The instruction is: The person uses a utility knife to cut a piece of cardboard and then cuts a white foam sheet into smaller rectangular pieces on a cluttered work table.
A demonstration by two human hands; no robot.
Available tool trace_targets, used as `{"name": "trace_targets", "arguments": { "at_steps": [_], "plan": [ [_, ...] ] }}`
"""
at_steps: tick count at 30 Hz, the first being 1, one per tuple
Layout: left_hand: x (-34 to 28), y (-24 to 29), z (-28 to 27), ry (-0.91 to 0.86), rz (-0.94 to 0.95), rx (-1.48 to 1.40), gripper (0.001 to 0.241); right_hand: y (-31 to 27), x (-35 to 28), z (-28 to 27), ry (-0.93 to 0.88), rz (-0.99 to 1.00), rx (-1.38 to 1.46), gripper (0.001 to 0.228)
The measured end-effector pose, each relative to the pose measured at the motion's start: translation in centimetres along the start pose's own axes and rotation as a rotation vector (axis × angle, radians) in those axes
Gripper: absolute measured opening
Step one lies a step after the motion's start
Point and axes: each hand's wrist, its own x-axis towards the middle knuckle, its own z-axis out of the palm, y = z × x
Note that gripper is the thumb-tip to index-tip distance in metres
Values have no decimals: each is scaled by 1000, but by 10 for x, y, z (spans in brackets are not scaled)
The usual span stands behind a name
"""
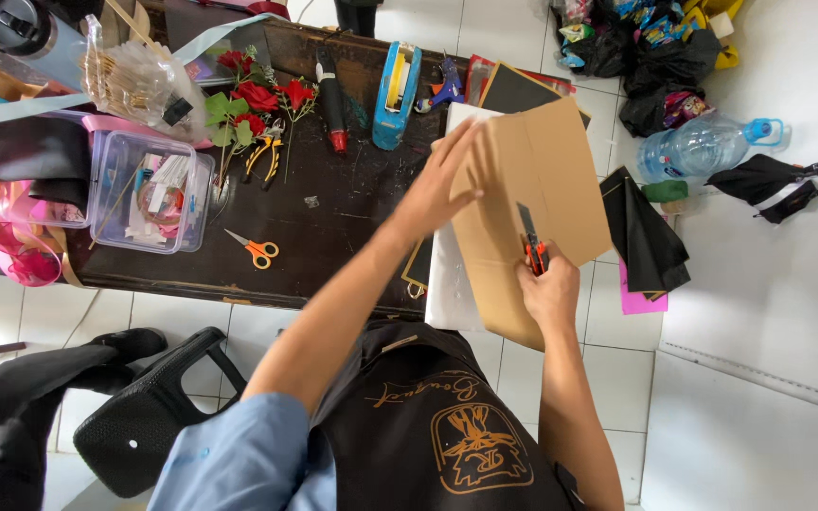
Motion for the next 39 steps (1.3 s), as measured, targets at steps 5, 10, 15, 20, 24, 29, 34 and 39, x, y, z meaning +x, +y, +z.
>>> {"name": "trace_targets", "arguments": {
  "at_steps": [5, 10, 15, 20, 24, 29, 34, 39],
  "plan": [
    [26, -47, -7, -183, 30, 103, 81, 20, -6, 19, -67, 26, 7, 27],
    [15, -69, -6, -195, 1, 133, 61, 17, -29, 16, -100, 36, -72, 29],
    [11, -92, 4, -113, 191, 148, 39, 25, -33, 7, -61, 44, -101, 34],
    [-3, -71, 2, -86, 240, 41, 34, 75, -22, -6, 9, 163, -23, 50],
    [-12, -58, 8, -29, 109, -180, 26, 85, -20, -51, 110, 89, -30, 62],
    [3, -31, 12, -20, 212, -38, 29, 128, -4, -29, 195, 92, -100, 34],
    [11, -19, 3, 31, 322, 120, 37, 104, 0, -5, 342, 33, 128, 33],
    [7, -67, -8, -32, 218, -10, 54, 78, 5, 9, 426, -67, 272, 37]
  ]
}}
